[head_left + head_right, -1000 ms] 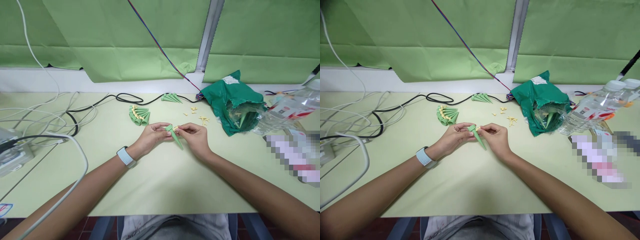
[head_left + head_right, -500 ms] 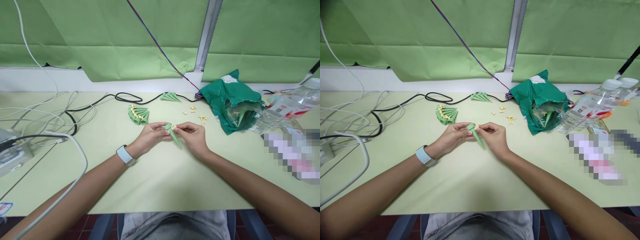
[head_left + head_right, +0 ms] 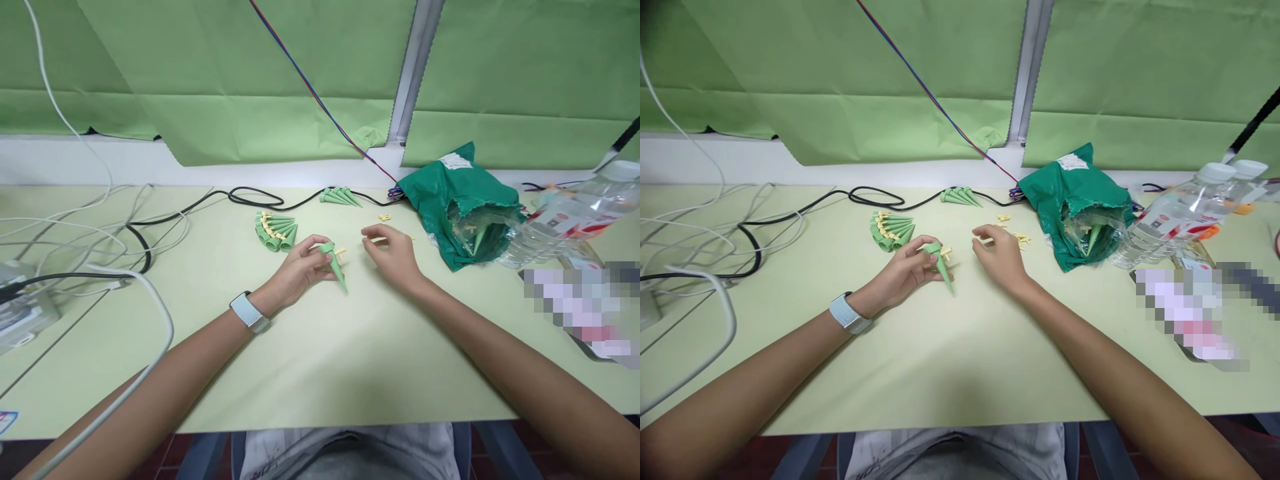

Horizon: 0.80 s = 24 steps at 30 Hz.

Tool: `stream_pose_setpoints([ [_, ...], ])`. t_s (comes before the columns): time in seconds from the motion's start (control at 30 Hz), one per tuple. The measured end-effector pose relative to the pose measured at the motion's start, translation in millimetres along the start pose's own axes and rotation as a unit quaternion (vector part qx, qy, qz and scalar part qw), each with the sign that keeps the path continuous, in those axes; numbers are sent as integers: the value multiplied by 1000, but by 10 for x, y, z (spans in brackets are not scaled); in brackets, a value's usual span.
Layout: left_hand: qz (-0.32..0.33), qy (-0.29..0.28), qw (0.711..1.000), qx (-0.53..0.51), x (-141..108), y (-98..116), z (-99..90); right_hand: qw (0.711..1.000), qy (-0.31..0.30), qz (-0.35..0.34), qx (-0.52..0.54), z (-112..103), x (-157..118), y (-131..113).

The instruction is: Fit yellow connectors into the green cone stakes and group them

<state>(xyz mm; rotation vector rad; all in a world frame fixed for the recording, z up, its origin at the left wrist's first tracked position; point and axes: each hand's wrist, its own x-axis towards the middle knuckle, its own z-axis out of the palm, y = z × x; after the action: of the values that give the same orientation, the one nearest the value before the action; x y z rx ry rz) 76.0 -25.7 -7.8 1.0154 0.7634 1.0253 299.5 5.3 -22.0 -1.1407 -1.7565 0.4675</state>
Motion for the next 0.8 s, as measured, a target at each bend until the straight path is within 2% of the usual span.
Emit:
stream_pose_setpoints([
  [0.07, -5, -10, 1000, 2, -8, 9, 7, 980, -27, -49, -193, -38, 133, 126],
  [0.13, -10, -9, 1000, 11, -16, 16, 18, 932, -63, -80, -348, -50, 261, 227],
  [0.2, -8, -1, 1000, 20, -20, 21, 23, 896, -88, -88, -425, -36, 373, 297],
  [0.3, 0, 4, 1000, 21, -17, 19, 16, 884, -106, -92, -447, 9, 484, 346],
  [0.4, 2, 10, 1000, 22, -10, 11, 7, 890, -107, -102, -431, 38, 487, 308],
  [0.47, 6, 17, 999, 26, -7, 5, 7, 912, -105, -109, -381, 30, 414, 228],
  [0.57, 12, 21, 999, 29, -7, -2, 16, 965, -97, -99, -225, -15, 210, 60],
  [0.63, 13, 21, 999, 31, -11, -3, 26, 986, -89, -97, -107, -52, 52, -55],
  [0.7, 13, 18, 999, 35, -17, -3, 36, 992, -78, -98, -21, -80, -80, -152],
  [0.8, 16, 7, 999, 38, -28, -7, 48, 992, -78, -97, 33, -95, -184, -251],
])
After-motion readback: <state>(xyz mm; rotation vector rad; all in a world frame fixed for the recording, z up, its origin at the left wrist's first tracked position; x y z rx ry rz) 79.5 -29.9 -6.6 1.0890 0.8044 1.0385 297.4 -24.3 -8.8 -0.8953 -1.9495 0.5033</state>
